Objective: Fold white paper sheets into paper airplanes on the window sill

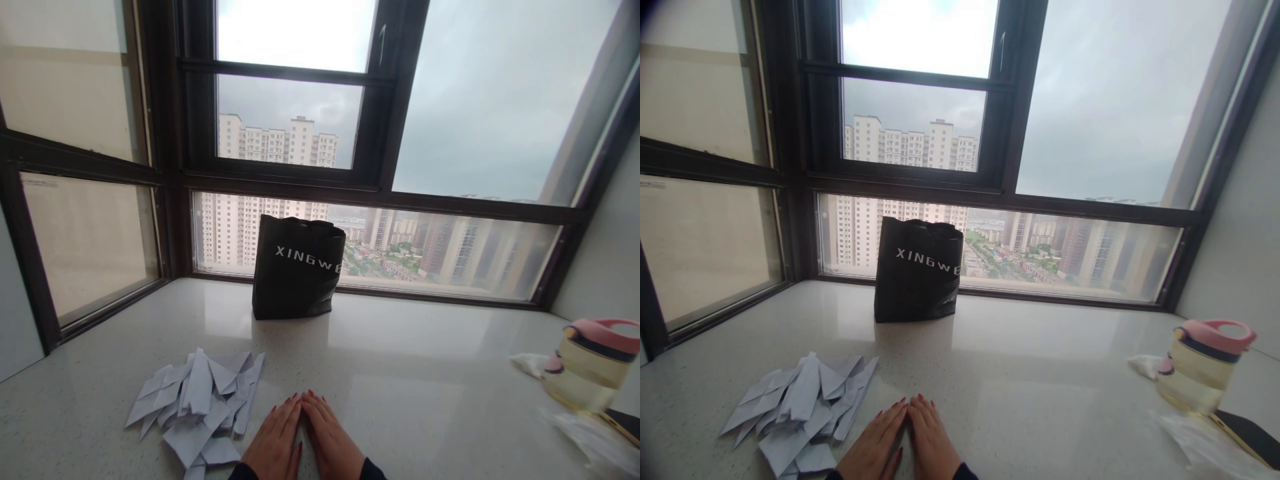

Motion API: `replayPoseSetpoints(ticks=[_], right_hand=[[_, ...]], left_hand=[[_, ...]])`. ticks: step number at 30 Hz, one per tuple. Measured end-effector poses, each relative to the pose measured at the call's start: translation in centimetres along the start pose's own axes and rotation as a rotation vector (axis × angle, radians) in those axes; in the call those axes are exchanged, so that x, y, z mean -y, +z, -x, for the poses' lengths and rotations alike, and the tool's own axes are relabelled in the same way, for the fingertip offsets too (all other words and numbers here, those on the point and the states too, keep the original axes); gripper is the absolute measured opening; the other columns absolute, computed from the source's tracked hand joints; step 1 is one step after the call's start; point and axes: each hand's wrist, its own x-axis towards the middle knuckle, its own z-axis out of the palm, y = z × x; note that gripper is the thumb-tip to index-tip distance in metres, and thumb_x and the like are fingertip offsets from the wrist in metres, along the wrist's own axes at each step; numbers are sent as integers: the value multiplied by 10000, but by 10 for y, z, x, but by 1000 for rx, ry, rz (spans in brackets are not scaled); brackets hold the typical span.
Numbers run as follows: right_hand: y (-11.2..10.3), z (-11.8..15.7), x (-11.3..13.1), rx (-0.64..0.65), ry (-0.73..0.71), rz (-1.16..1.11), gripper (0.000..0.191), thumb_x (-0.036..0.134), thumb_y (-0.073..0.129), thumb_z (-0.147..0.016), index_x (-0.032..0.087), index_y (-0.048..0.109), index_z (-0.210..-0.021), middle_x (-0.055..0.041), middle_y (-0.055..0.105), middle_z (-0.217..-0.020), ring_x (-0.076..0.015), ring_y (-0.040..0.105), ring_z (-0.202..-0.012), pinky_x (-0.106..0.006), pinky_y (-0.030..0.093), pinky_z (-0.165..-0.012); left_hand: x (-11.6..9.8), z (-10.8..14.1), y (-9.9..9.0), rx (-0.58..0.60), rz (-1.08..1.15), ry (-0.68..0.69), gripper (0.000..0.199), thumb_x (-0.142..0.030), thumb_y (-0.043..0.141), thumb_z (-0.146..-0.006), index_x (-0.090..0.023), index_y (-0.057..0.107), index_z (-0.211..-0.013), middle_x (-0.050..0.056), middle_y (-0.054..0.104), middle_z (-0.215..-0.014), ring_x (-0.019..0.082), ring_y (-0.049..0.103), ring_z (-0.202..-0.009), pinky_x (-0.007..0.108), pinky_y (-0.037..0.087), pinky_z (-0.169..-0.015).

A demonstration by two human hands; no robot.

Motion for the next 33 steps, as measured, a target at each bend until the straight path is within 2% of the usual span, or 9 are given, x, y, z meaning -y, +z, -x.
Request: replayPoseSetpoints(ticks=[3,7,12,17,24,33], right_hand=[[0,-1,-1,8,5,-1,486,56,384,-681,18,403,-1165,-212,397,-1226,-257,309,-1162,-443,251,-949],[2,-2,-5,10,6,-9,466,49,367,-705,64,416,-1169,-182,420,-1219,-252,315,-1160,-443,266,-942],[9,-1,-10,-22,-13,26,492,4,362,-687,95,426,-1166,-159,439,-1210,-242,332,-1152,-433,289,-935],[12,-3,-11,-6,-14,75,505,-12,369,-660,60,433,-1156,-172,437,-1207,-256,335,-1148,-444,292,-929],[6,-1,-4,-14,-4,51,471,37,386,-681,42,435,-1150,-183,427,-1212,-262,330,-1150,-448,277,-937],[15,3,-16,-162,-95,-62,383,70,336,-748,105,465,-1107,-173,483,-1164,-236,373,-1129,-443,307,-920]], left_hand=[[0,0,-1,-11,-14,5,642,-181,343,-792,-148,-53,-1296,126,369,-1269,197,401,-1105,308,385,-874],[2,2,7,-52,-35,15,602,-222,342,-801,-131,16,-1300,127,393,-1253,199,420,-1087,297,386,-874],[0,4,13,-78,-83,-43,558,-232,326,-808,-101,84,-1294,134,420,-1227,215,395,-1100,328,365,-894],[4,4,9,-23,-125,41,541,-243,324,-815,-106,106,-1291,123,440,-1214,196,414,-1086,282,384,-875],[2,2,1,-13,-98,28,548,-265,338,-811,-92,127,-1285,135,451,-1202,208,410,-1088,296,395,-861],[2,7,27,-31,-47,-18,540,-286,306,-790,-83,180,-1274,134,403,-1238,246,348,-1126,363,368,-877]])
